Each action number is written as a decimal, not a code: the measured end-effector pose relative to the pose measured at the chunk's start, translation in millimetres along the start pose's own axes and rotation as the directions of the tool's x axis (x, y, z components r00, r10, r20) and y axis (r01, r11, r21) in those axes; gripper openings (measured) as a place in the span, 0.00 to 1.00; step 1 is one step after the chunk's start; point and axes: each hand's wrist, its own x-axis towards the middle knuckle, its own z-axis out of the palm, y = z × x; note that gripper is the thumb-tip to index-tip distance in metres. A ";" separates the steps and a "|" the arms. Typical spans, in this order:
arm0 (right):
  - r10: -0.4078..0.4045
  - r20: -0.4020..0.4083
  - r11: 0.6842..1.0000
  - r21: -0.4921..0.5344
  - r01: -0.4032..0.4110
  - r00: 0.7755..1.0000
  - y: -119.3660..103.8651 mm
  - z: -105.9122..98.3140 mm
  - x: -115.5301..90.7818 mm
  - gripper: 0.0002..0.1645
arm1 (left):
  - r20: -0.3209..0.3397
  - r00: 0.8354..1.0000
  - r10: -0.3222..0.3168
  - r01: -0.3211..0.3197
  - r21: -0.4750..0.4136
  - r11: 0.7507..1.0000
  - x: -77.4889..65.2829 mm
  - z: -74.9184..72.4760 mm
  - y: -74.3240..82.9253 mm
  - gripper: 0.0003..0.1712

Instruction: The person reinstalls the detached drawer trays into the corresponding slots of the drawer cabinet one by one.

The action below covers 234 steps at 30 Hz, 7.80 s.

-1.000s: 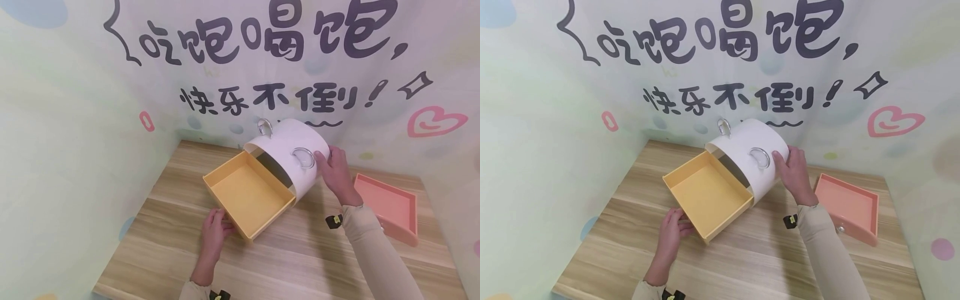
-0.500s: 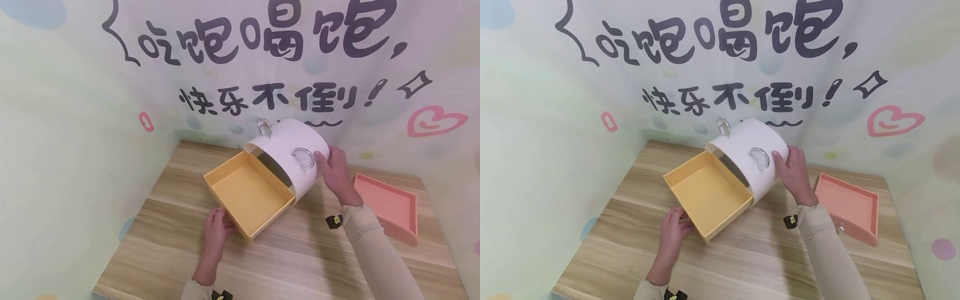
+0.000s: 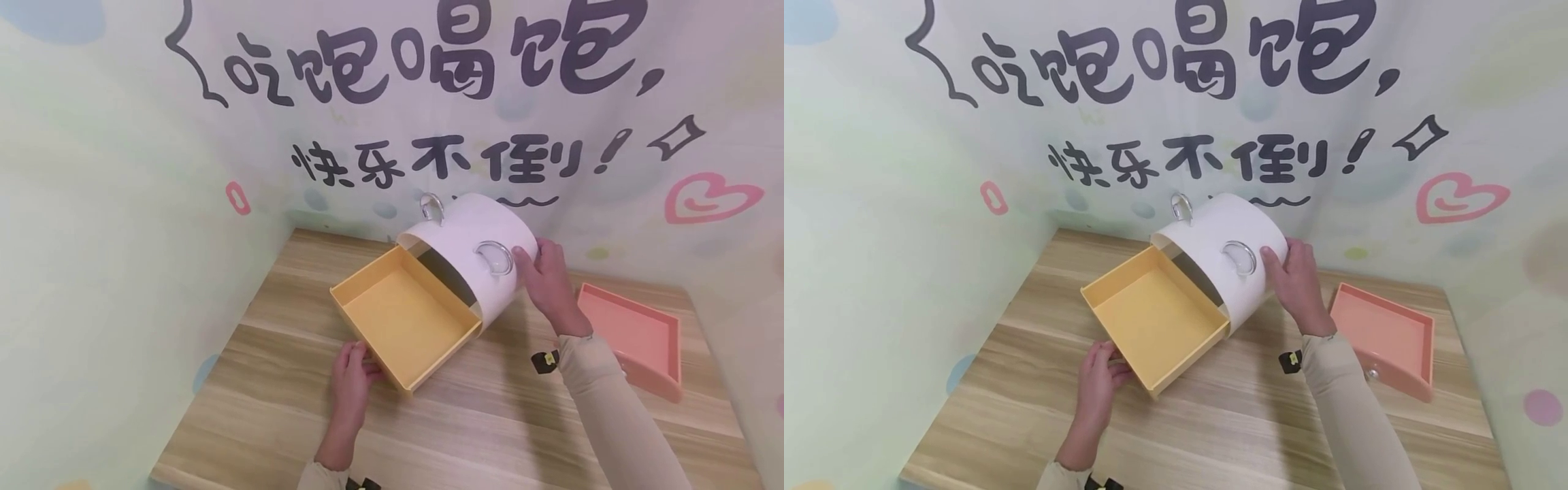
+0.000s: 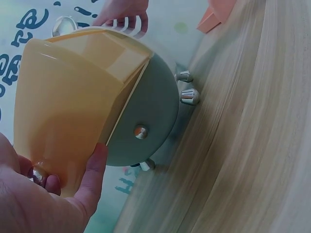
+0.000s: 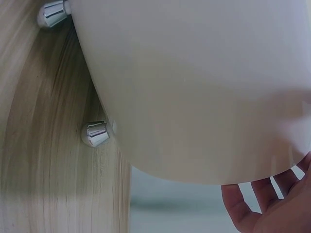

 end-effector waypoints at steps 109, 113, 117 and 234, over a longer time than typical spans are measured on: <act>-0.197 0.057 0.948 -0.242 0.205 0.979 -36.7 8.2 -11.0 0.39 | 0.154 0.987 -0.050 0.031 0.120 0.992 10.4 8.8 5.6 0.36; -0.214 0.050 0.945 -0.242 0.220 0.975 -35.7 8.3 -10.8 0.39 | 0.231 0.973 0.001 -0.050 0.206 0.977 11.9 1.9 2.7 0.36; -0.212 0.049 0.945 -0.244 0.217 0.976 -35.6 8.7 -10.3 0.39 | 0.228 0.973 0.022 -0.084 0.266 0.960 13.2 -1.5 0.5 0.32; -0.337 0.111 0.906 -0.233 0.354 0.935 -26.8 -7.6 -6.2 0.37 | 0.101 0.992 0.072 -0.079 0.067 0.995 13.6 48.0 4.6 0.54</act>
